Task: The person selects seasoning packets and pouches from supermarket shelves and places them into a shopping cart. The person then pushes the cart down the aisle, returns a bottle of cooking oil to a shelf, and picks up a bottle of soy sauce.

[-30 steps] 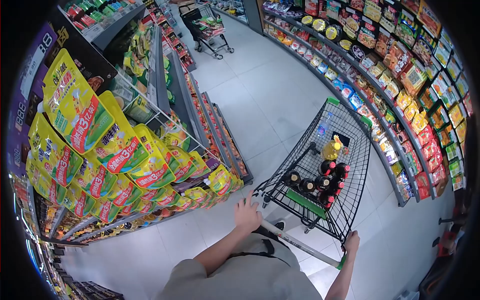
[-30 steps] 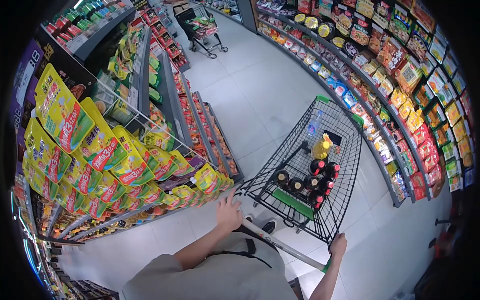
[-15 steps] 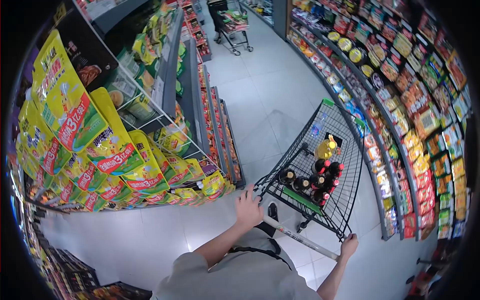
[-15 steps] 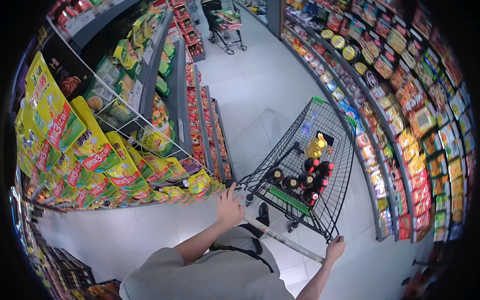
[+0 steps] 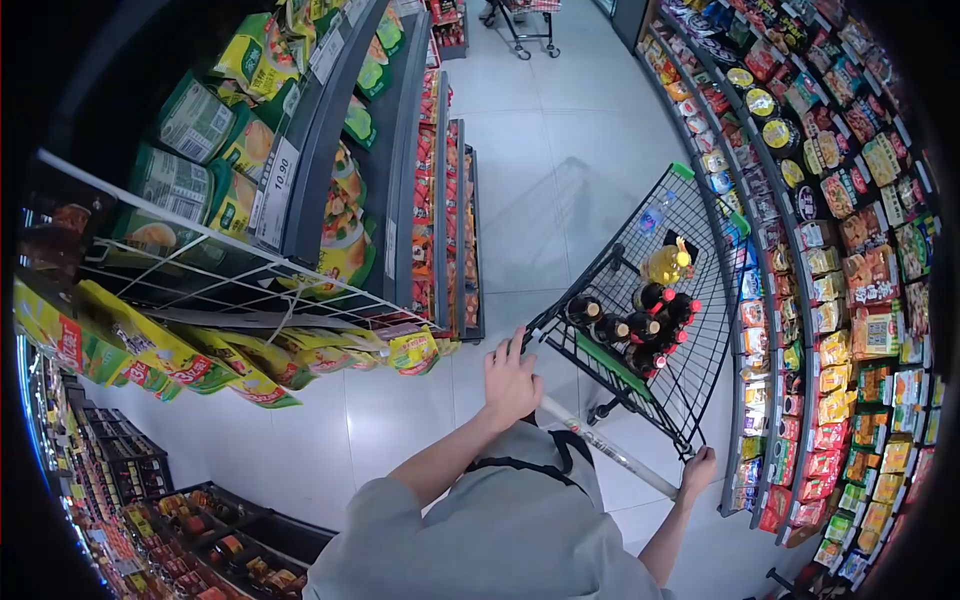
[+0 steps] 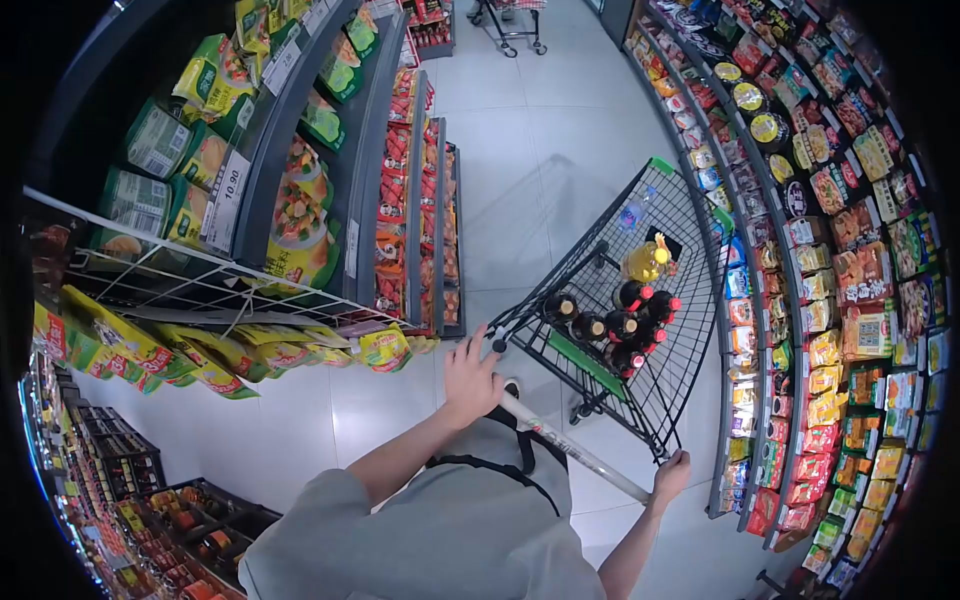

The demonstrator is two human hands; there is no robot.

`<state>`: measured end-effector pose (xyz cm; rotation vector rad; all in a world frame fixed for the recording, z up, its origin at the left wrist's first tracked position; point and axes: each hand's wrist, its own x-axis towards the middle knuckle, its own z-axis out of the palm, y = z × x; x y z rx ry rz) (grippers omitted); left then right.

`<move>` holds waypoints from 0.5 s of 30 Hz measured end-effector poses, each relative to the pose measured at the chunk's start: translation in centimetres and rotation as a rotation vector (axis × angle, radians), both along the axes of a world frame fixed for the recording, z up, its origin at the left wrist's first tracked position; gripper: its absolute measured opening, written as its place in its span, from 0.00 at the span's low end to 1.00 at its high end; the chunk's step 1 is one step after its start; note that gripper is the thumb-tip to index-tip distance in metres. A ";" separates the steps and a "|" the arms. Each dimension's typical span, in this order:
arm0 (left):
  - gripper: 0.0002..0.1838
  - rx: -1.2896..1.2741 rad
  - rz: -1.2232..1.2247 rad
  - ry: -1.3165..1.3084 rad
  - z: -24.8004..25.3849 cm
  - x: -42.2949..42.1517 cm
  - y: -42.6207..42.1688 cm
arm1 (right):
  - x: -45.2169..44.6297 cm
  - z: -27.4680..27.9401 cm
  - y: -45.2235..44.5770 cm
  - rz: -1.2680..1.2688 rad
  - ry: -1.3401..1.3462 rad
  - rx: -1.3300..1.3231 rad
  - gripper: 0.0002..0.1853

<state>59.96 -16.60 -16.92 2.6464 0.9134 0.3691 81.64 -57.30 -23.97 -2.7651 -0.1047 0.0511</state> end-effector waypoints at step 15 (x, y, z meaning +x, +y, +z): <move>0.17 0.047 0.160 0.049 -2.4 11.7 4.5 | 17.8 -0.2 9.5 0.180 -0.068 -0.142 0.14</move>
